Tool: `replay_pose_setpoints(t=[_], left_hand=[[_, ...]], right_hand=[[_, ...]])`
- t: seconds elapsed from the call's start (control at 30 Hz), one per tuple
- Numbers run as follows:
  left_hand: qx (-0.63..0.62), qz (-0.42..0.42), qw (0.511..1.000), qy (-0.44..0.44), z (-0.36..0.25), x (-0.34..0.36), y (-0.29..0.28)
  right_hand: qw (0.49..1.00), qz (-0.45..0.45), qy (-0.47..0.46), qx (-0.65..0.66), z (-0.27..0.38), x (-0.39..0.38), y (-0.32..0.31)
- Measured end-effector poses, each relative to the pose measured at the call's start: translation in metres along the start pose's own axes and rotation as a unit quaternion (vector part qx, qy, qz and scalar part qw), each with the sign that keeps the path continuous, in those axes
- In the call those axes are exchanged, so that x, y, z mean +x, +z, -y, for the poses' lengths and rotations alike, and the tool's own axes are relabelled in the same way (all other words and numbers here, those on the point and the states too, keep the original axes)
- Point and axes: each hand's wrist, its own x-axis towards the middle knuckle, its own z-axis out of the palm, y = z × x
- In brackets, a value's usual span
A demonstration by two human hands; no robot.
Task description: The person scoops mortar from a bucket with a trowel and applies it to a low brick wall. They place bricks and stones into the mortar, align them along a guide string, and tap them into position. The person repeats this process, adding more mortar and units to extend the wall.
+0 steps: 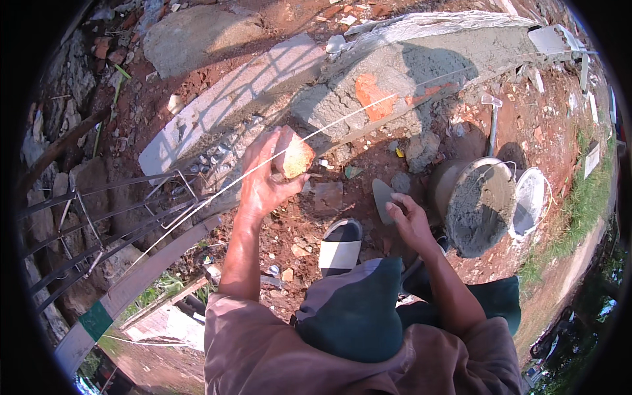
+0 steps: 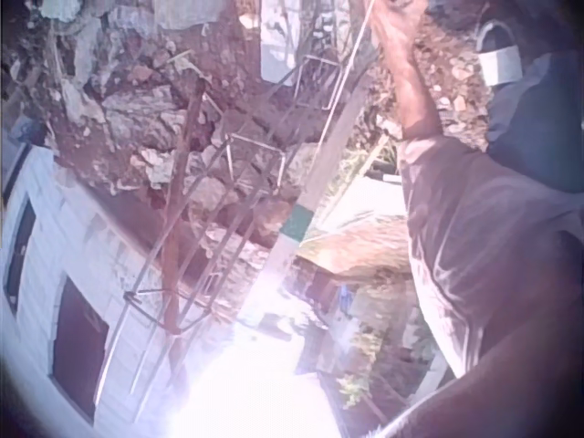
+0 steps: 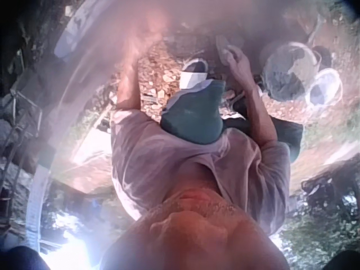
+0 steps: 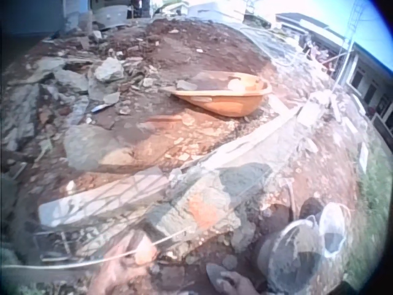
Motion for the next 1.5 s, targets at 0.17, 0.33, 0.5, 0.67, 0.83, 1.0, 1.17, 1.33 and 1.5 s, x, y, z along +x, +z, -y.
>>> replay_pose_setpoints(t=[0.17,0.33,0.5,0.67,0.83,1.0,1.17,1.33,1.5], left_hand=[[0.033,0.172,0.977,0.120,-0.039,0.036,-0.007],[0.042,0.201,0.961,0.186,-0.050,0.067,-0.010],[0.021,0.170,0.979,0.114,-0.032,0.073,0.009],[0.010,0.110,0.990,0.083,-0.028,0.084,0.025],[0.038,0.089,0.992,0.076,-0.040,0.084,0.036],[0.008,0.074,0.995,0.061,-0.032,0.080,0.042],[0.001,0.072,0.996,0.043,-0.027,0.077,0.047],[0.015,0.083,0.996,0.043,-0.028,0.079,0.045],[0.112,0.128,0.985,-0.006,-0.026,0.075,0.038]], right_hand=[[0.963,0.087,0.030,0.254,0.101,0.053,0.046],[0.898,0.025,-0.039,0.437,0.096,0.077,0.082],[0.832,-0.097,0.017,0.547,0.105,0.088,0.109],[0.849,-0.089,0.055,0.518,0.114,0.093,0.114],[0.878,-0.073,0.056,0.469,0.095,0.104,0.107],[0.876,-0.064,0.038,0.477,0.093,0.106,0.105],[0.888,-0.067,0.023,0.455,0.092,0.104,0.102],[0.885,-0.062,0.036,0.460,0.093,0.105,0.099],[0.888,-0.028,0.076,0.452,0.084,0.113,0.102]])
